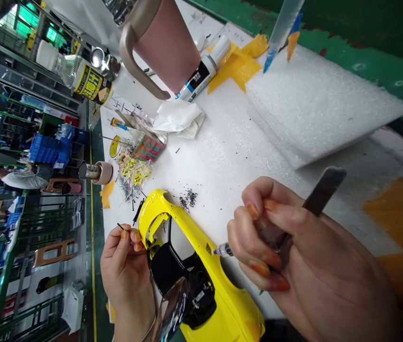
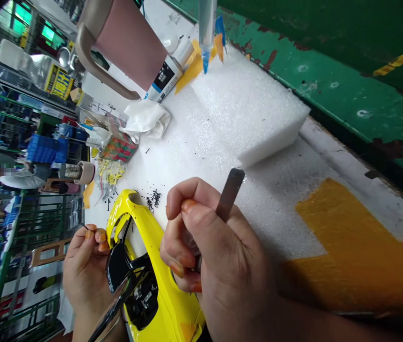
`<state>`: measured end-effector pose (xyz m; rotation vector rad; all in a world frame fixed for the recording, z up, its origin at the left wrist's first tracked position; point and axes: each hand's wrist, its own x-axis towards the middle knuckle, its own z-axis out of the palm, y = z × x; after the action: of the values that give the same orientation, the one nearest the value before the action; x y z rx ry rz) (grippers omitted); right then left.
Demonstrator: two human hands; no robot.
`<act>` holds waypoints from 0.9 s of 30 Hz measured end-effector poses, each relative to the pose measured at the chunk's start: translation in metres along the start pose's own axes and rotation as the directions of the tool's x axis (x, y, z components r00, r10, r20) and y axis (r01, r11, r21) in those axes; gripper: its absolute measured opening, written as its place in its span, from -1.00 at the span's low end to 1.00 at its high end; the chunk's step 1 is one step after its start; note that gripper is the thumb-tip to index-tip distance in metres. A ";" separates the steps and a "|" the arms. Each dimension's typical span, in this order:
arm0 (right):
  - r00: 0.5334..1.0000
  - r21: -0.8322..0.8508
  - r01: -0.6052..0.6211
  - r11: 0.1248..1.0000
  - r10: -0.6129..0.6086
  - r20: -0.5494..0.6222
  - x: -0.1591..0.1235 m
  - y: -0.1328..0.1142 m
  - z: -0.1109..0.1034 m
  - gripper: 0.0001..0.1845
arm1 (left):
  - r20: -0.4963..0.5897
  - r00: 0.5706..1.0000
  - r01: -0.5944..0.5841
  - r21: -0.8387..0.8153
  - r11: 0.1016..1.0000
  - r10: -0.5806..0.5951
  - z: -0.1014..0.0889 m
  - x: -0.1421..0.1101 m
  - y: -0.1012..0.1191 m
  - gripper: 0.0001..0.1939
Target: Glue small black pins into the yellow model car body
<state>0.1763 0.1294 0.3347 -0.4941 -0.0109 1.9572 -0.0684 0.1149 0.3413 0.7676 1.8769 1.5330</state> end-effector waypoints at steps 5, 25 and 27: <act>1.000 0.015 -0.002 1.000 0.002 -0.010 0.000 -0.001 -0.001 -0.85 | 0.012 1.000 0.006 -0.010 1.000 -0.006 -0.001 0.000 -0.001 -0.64; 1.000 -0.021 0.007 1.000 -0.008 -0.018 0.000 0.001 0.002 -0.82 | -0.025 1.000 0.013 0.001 1.000 -0.013 0.001 0.000 0.001 -0.54; 1.000 -0.007 0.006 1.000 -0.006 -0.024 0.000 0.000 0.002 -0.82 | -0.018 1.000 0.019 -0.004 1.000 -0.019 0.000 0.000 0.001 -0.56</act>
<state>0.1754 0.1299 0.3364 -0.5213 -0.0036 1.9458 -0.0688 0.1153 0.3419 0.7351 1.8885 1.5360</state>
